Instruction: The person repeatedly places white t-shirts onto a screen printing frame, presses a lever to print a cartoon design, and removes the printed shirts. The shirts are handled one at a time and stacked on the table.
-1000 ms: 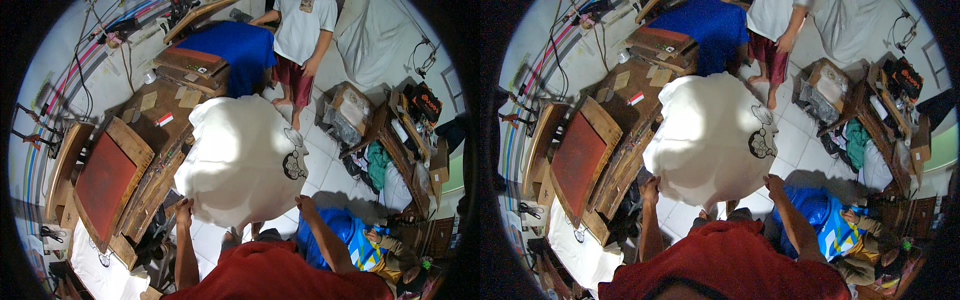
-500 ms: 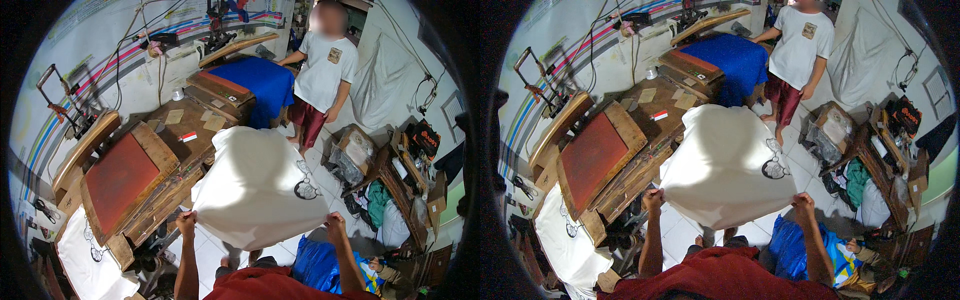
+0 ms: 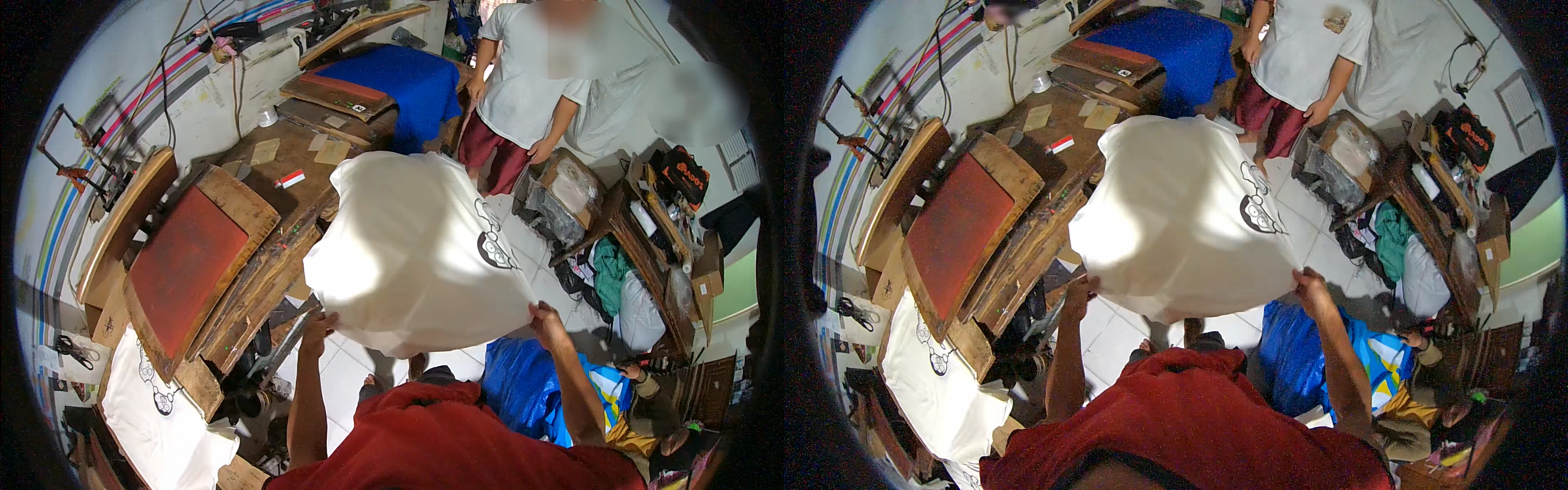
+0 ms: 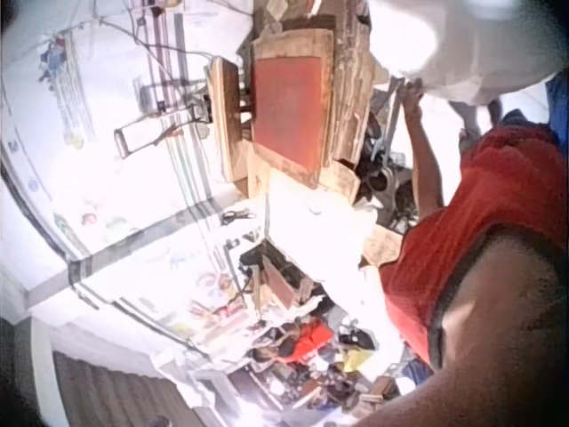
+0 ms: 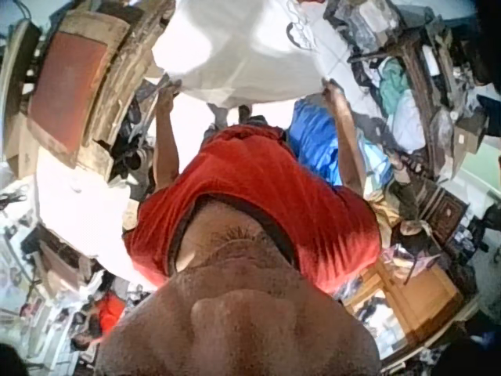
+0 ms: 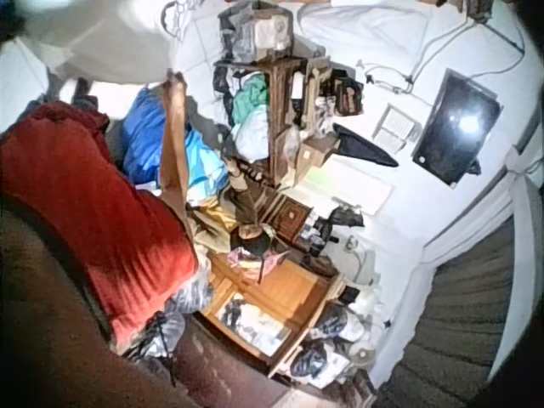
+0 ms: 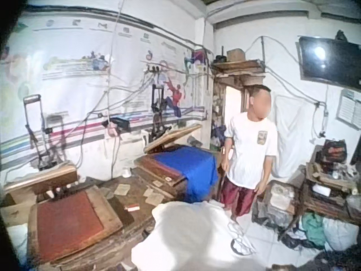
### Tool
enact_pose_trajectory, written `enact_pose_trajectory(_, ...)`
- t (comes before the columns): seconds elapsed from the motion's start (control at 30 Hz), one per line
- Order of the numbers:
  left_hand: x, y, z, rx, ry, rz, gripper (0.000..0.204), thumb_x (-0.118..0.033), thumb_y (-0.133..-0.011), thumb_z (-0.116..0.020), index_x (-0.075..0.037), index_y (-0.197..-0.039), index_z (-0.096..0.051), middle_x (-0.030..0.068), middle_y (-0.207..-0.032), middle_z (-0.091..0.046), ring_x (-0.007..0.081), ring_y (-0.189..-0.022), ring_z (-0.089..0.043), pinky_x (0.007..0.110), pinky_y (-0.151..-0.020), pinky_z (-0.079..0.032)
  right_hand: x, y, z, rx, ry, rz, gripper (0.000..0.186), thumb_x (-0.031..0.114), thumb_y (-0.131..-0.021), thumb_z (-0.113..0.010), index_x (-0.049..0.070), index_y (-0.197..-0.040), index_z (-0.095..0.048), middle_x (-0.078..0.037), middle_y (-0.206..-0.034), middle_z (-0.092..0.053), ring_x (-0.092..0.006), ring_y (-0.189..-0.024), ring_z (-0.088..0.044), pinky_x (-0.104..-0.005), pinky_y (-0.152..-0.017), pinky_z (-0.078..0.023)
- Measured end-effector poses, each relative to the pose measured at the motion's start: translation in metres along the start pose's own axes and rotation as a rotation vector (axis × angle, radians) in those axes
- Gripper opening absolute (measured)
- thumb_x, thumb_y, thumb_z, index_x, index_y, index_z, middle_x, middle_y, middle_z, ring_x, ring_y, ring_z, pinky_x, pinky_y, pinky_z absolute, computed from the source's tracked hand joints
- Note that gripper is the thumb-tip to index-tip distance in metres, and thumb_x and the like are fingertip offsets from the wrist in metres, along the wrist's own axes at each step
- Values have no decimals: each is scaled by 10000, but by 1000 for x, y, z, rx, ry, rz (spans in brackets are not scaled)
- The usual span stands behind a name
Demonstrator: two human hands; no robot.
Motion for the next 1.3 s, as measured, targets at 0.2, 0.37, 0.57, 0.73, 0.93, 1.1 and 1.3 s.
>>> enact_pose_trajectory(0.2, -96, 28, -3, -70, 267, -298, 200, -195, -904, -603, -25, -1004, -634, 46, -947, -661, 135, -850, -620, 270, -786, -456, 37, -7, -3, -158, -92, 210, 394, 131, -848, -669, 36, -1187, -492, -75, -1049, -579, -181, -966, -560, -314, -803, -453)
enact_pose_trajectory(0.37, -225, 37, -58, -11, 458, -417, 147, -160, -930, -564, -19, -972, -569, 63, -921, -630, 151, -869, -597, 295, -810, -454, 169, -12, -29, -119, -227, 560, 397, -4, -842, -617, 33, -1223, -511, -58, -1089, -581, -140, -899, -580, -270, -732, -490)
enact_pose_trajectory(0.57, -343, 98, -65, 63, 553, -775, 129, -172, -927, -554, -47, -938, -583, 65, -921, -656, 168, -871, -630, 320, -817, -494, 305, 19, -110, 235, -250, 948, 380, -35, -823, -638, -8, -1194, -556, -77, -1034, -631, -128, -907, -598, -246, -797, -484)
enact_pose_trajectory(0.73, -350, 222, 6, -347, 573, -1036, 135, -109, -813, -643, -55, -920, -579, 61, -888, -648, 162, -874, -620, 325, -850, -487, 342, 16, -176, 292, -157, 1059, 332, -59, -829, -620, -42, -1150, -536, -138, -1037, -638, -192, -945, -626, -315, -908, -481)
enact_pose_trajectory(0.93, -353, 406, 61, -734, 336, -1430, 309, 18, -846, -585, -8, -1142, -499, 100, -851, -631, 148, -733, -630, 259, -672, -545, 383, 22, -298, 755, -351, 1091, 344, 22, -905, -558, -30, -1231, -463, -123, -1033, -630, -171, -976, -615, -346, -912, -481)
enact_pose_trajectory(1.1, -359, 515, 115, -1097, 158, -1478, 361, 21, -878, -561, 61, -1230, -488, 154, -1046, -632, 183, -918, -638, 282, -783, -540, 374, 61, -427, 796, -320, 959, 402, 3, -898, -533, -45, -1287, -438, -158, -1135, -587, -185, -1025, -578, -297, -943, -437)
enact_pose_trajectory(1.3, -377, 526, 213, -1072, 54, -1284, 420, 3, -852, -600, 108, -1246, -499, 183, -1215, -566, 198, -1092, -563, 261, -930, -454, 311, 120, -589, 1260, -329, 781, 470, -72, -896, -485, -63, -1353, -380, -140, -1233, -523, -181, -1113, -529, -288, -983, -400)
Point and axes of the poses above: each hand's wrist, its own y-axis away from the middle knuckle, its own z-axis out of the back of the hand, x = y × z, the point moved 9 cm from there along -y, towards the middle knuckle
